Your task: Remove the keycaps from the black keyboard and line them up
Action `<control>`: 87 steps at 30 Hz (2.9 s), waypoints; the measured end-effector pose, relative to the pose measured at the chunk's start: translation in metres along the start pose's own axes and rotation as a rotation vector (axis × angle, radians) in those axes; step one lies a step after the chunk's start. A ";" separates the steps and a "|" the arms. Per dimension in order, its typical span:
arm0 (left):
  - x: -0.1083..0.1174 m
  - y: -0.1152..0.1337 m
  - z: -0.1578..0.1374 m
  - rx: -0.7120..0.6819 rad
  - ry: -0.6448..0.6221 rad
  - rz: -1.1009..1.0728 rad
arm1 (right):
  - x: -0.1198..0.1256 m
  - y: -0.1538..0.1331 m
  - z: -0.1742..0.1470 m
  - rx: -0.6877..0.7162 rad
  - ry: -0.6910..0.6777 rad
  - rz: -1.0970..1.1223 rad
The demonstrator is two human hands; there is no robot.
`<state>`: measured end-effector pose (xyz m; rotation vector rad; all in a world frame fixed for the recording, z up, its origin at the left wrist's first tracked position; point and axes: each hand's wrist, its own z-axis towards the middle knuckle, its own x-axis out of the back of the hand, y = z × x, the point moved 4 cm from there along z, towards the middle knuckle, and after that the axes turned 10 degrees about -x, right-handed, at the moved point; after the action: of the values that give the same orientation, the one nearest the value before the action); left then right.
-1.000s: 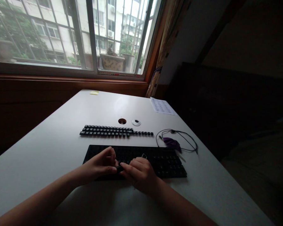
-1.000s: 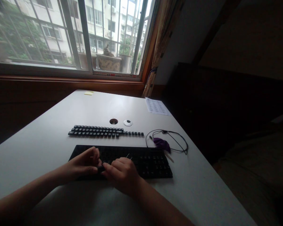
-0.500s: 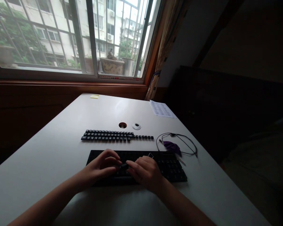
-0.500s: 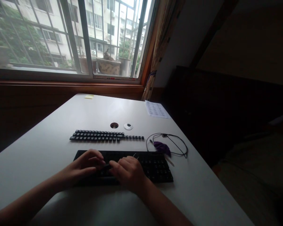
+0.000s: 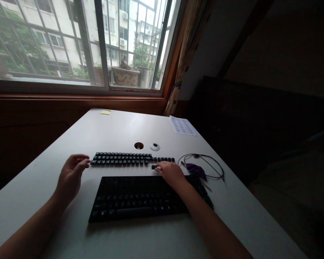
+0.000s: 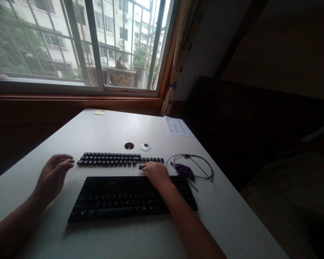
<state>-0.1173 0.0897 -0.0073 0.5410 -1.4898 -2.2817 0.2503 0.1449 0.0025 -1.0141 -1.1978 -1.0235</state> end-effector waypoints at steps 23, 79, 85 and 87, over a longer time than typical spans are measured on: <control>0.009 -0.028 0.005 0.241 0.090 -0.043 | 0.001 -0.004 -0.017 0.127 0.228 0.181; 0.005 -0.034 0.001 0.245 -0.001 0.038 | 0.019 -0.023 -0.008 0.075 0.185 0.110; 0.006 -0.034 0.001 0.209 -0.025 0.086 | 0.011 -0.050 -0.005 0.039 0.055 0.079; 0.006 -0.034 0.001 0.208 -0.026 0.092 | 0.003 -0.058 -0.004 0.005 0.023 0.064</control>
<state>-0.1266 0.1003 -0.0393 0.4899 -1.7400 -2.0856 0.1949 0.1271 0.0092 -1.0279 -1.1412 -0.9795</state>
